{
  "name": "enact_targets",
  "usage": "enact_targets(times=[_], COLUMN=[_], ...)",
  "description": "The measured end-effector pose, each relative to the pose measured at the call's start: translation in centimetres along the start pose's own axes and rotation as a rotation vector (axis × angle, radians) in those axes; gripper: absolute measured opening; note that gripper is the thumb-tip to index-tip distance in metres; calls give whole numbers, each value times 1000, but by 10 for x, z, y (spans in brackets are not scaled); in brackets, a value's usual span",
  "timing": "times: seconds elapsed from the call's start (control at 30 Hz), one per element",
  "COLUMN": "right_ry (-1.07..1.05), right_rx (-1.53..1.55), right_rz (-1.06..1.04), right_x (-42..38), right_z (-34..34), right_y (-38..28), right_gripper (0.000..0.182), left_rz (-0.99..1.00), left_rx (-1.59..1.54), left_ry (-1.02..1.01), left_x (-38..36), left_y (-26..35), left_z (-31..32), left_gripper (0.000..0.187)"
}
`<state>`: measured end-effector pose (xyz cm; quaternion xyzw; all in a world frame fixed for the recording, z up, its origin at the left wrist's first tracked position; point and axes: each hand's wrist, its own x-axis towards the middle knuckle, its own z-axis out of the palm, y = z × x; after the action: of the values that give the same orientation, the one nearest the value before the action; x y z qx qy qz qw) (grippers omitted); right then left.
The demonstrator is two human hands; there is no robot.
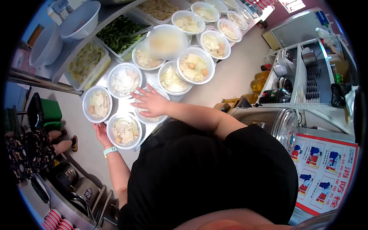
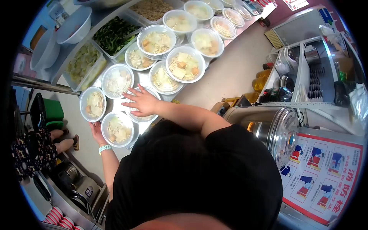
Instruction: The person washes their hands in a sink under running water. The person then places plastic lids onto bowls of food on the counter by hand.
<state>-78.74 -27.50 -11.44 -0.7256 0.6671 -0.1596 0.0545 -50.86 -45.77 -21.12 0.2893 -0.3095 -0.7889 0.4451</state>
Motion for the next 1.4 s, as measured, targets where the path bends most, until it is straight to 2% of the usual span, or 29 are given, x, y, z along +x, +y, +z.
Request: enact_targets(times=[0.03, 0.1, 0.17, 0.23, 0.27, 0.33, 0.37, 0.4, 0.47, 0.53, 0.77, 0.87, 0.97, 1.07, 1.2, 1.27, 1.33, 1.4], right_ry=[0, 119, 218, 592, 831, 1270, 1453, 1515, 1558, 1570, 1581, 1520, 1471, 1484, 1535, 1535, 1558, 1517], right_rx=[4, 216, 585, 1336, 1475, 1594, 1590, 1702, 1800, 1947, 1824, 1892, 1832, 1874, 1799, 1700, 1787, 1660], right_rz=[-3, -49, 287, 1134, 1444, 1716, 1655, 1381, 1094, 920, 981, 959, 926, 913, 966, 906, 1277, 1862], right_x=[-6, -33, -84, -115, -118, -117, -120, -116, -105, -93, -84, -87, -88, -86, -90, -105, -117, -131], right_z=[-1, -6, 4, -8, -20, -25, -9, -4, -7, -15, -18, -22, -21, -26, -25, -8, -14, -8], right_y=[2, 8, 12, 0, 6, 33, 58, 78, 102, 114, 118, 122, 127, 126, 125, 139, 126, 112], right_gripper=[52, 41, 33, 33, 42, 56, 61, 62, 63, 53, 55, 55, 55, 54, 51, 50, 47, 42], left_rz=[2, -7, 0, 21, 21, -22, -24, 2, 34, 18, 40, 43, 114, 119, 109, 131, 85, 91], left_rx=[3, -1, 9, 34, 36, 28, 29, 19, 12, -2, -68, -70, -45, -91, -58, -84, -74, -36], left_ry=[4, 48, 54, 56, 62, 15, 14, 44, 73, 70, 55, 119, 160, 169, 169, 231, 240, 294], left_x=[-1, -2, -2, -1, 1, 9, 8, 5, 1, 2, 2, 5, 3, 6, 8, 7, 7, 3], left_y=[0, 1, 1, -2, -3, -10, -9, -6, -5, -3, -5, -9, -9, -15, -15, -13, -7, 4], left_z=[1, 1, -2, -7, -12, -41, -34, -21, -9, -10, -13, -13, 5, -5, -11, -11, -13, -3], left_gripper=[58, 57, 56, 58, 58, 59, 59, 58, 57, 54, 54, 53, 53, 52, 52, 50, 49, 52])
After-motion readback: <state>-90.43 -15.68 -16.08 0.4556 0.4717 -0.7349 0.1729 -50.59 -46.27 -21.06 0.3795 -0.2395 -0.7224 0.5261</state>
